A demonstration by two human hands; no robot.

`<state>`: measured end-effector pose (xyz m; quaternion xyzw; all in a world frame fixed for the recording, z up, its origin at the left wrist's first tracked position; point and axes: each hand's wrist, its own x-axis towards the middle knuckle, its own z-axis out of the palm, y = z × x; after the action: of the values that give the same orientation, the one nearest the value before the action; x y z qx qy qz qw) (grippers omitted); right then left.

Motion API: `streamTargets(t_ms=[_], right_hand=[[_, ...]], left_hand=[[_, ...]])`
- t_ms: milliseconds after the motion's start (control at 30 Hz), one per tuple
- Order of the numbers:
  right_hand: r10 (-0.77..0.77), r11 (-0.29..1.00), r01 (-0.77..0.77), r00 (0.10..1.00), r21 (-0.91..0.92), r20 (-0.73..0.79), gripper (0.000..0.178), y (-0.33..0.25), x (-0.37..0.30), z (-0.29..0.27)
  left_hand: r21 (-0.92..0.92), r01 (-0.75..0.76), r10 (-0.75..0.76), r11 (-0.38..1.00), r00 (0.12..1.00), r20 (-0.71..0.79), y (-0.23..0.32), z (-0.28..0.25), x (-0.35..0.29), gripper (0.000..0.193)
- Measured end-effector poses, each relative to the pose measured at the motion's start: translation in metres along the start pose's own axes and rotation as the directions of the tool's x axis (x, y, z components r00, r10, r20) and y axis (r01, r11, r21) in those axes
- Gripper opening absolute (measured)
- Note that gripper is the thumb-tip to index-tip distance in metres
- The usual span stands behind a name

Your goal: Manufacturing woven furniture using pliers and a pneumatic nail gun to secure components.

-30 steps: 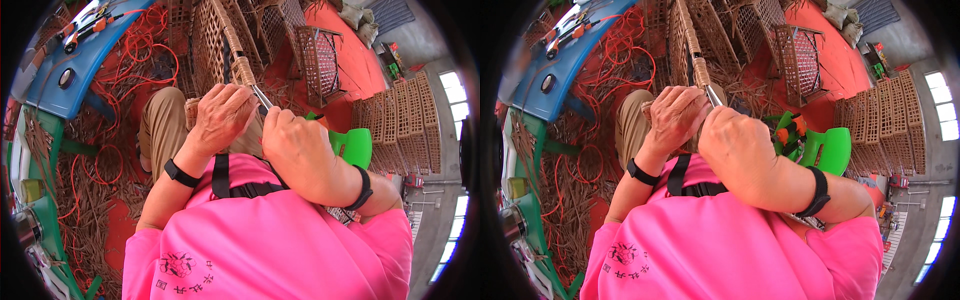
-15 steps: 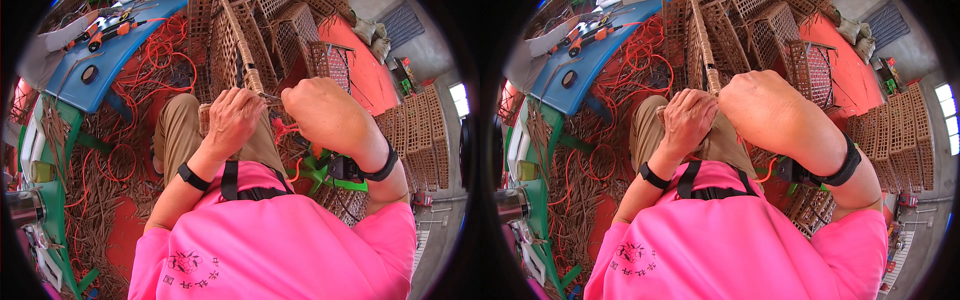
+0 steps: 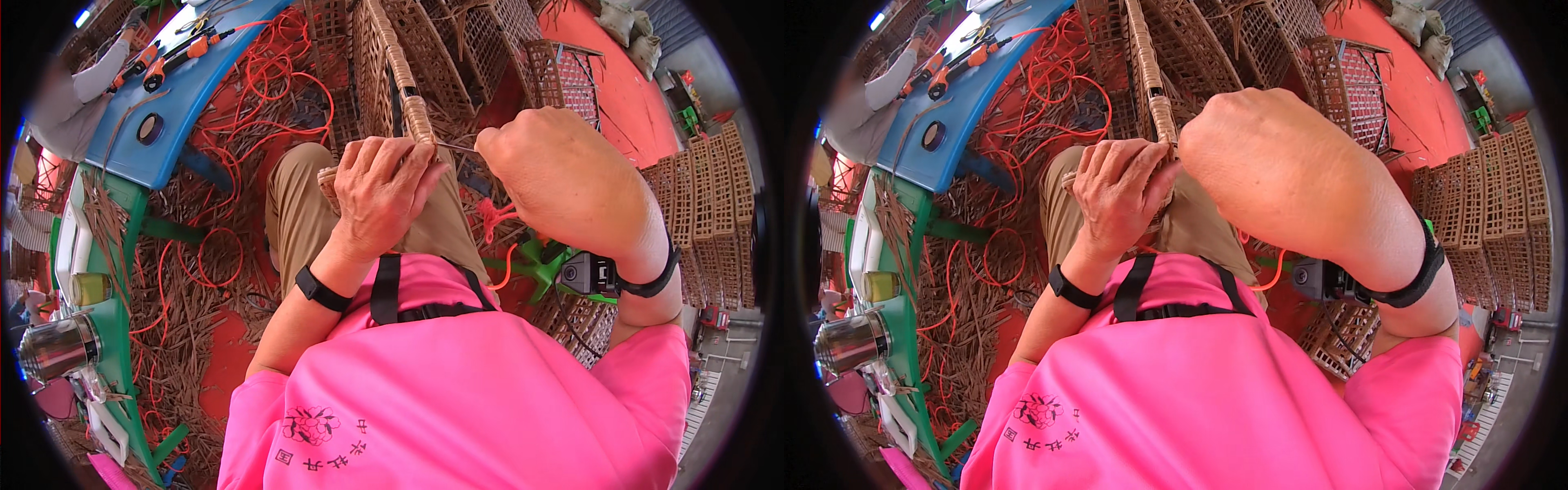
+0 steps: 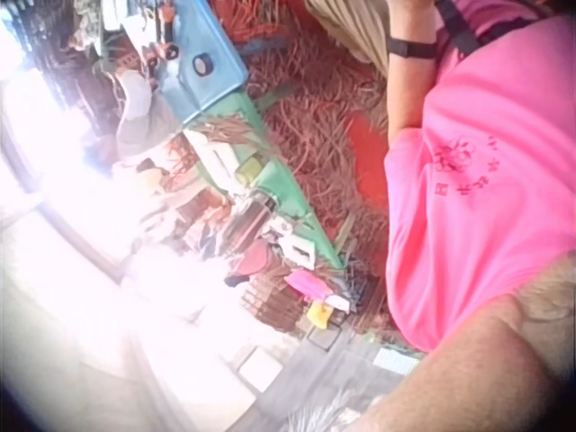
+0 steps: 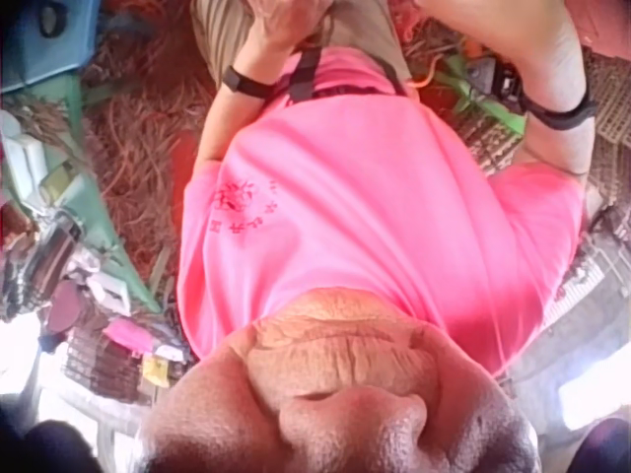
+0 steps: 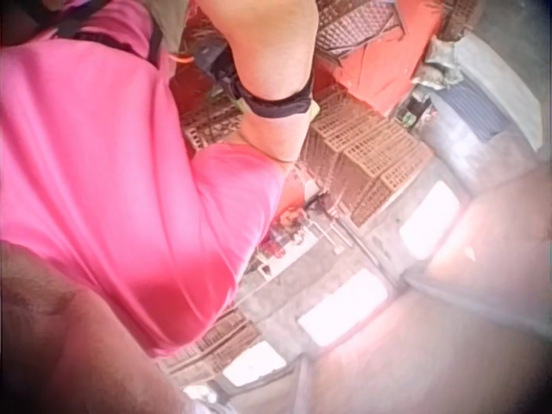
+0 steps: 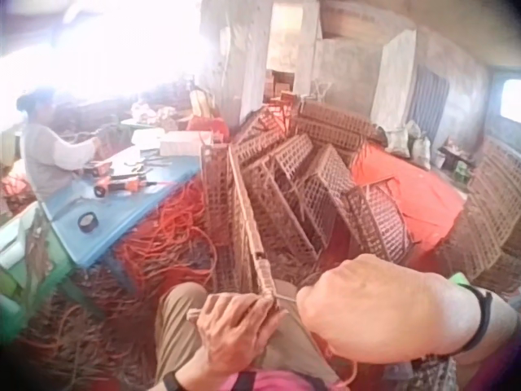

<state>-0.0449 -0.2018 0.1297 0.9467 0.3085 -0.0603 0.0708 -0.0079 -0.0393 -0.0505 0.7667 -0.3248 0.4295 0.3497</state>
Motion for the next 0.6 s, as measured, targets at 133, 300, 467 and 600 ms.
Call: streamTargets(t_ms=[133,300,467,600], right_hand=[[-0.031,0.999,0.032,0.998,0.014,-0.061,0.005,0.005,-0.003,0.003],[-0.002,0.999,0.004,0.998,0.034,-0.063,0.005,0.008,-0.004,0.004],[-0.018,0.999,0.021,0.998,0.042,-0.058,0.005,0.013,-0.005,0.006],[-0.036,0.996,0.045,0.992,0.074,-0.121,0.009,0.019,-0.008,0.013]], left_hand=[[0.02,0.056,-0.056,0.998,0.998,0.037,0.005,0.005,0.005,0.025],[0.003,0.077,-0.077,0.997,0.997,0.023,0.004,0.006,0.005,0.025],[-0.001,0.064,-0.064,0.998,0.998,0.008,0.003,0.007,0.002,0.025],[0.037,0.004,-0.005,0.999,1.0,0.019,0.008,0.0,0.002,0.023]])
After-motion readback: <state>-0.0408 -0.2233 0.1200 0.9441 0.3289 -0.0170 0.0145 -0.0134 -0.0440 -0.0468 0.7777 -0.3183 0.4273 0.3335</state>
